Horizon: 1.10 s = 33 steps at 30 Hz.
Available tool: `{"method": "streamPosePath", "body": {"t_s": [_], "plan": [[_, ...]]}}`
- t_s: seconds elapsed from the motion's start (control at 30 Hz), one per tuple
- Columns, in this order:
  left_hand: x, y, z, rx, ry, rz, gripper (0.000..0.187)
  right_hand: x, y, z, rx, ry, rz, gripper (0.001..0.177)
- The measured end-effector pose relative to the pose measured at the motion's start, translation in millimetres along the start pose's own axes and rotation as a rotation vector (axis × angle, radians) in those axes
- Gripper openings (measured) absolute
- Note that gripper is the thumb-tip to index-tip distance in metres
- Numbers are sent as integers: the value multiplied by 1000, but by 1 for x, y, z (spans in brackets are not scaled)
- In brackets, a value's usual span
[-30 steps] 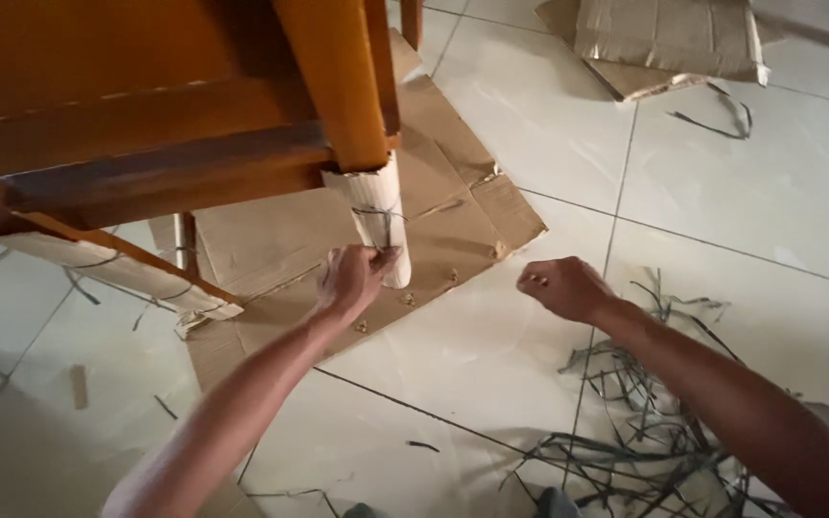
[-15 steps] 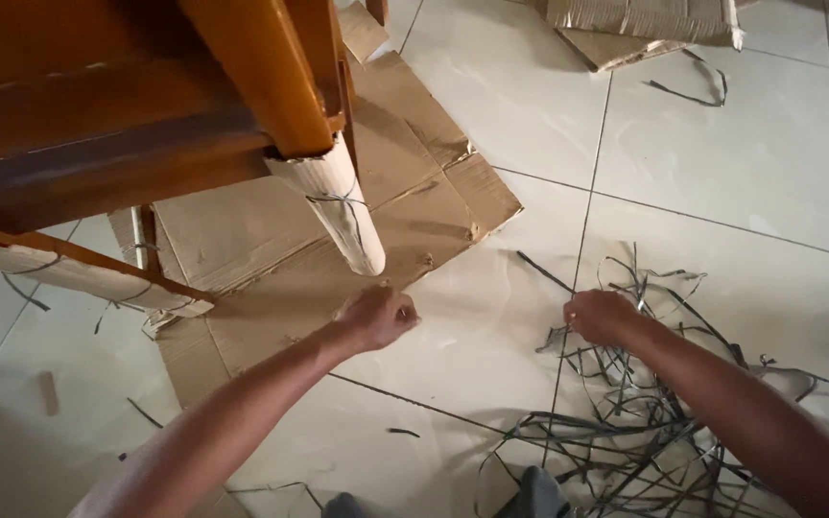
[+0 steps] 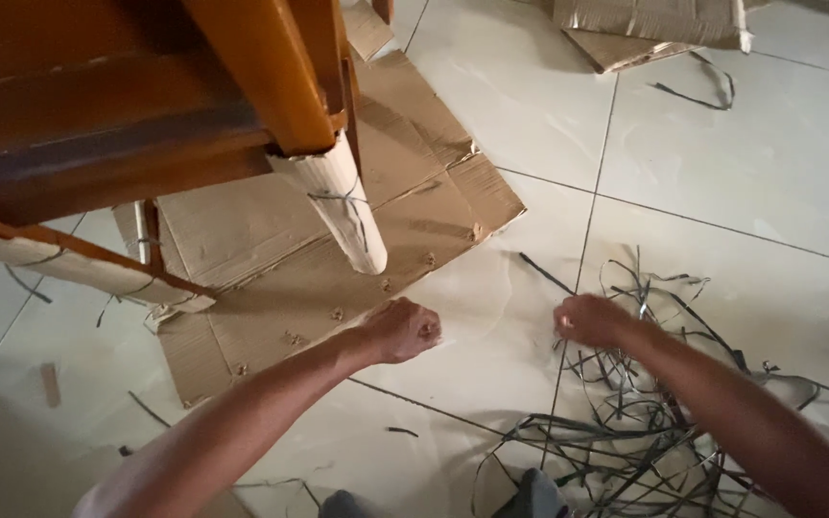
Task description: Wrapping a wooden chair leg with protective foam and securing it with plastic ties.
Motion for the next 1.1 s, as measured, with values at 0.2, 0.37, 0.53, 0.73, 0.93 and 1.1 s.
{"method": "streamPosePath", "body": {"t_s": [0.2,0.37,0.53,0.73,0.93,1.1], "plan": [[-19,-9,29,14,-100,94,28,-107,-8,-83,-27,489,-64,21],[-48,-34,64,180,-252,337,66,-127,-3,-148,-221,536,-42,15],[-33,-21,26,43,-292,306,19,-146,-11,-189,-192,574,-58,10],[-49,-33,-7,9,-339,249,26,-141,2,-191,-84,972,11,10],[-52,-24,-62,41,-273,373,25,-136,28,-176,-73,1208,182,7],[-93,-58,-75,139,-241,647,21,-141,56,-150,44,1224,302,12]]}}
Point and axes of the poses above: each hand's wrist, its own y-axis towards the middle knuckle, its own x-axis out of the palm, z = x × y, the point moved 5 cm from there along y, towards the middle knuckle, and after that the axes turned 2 degrees about z, right-handed, at the moved point
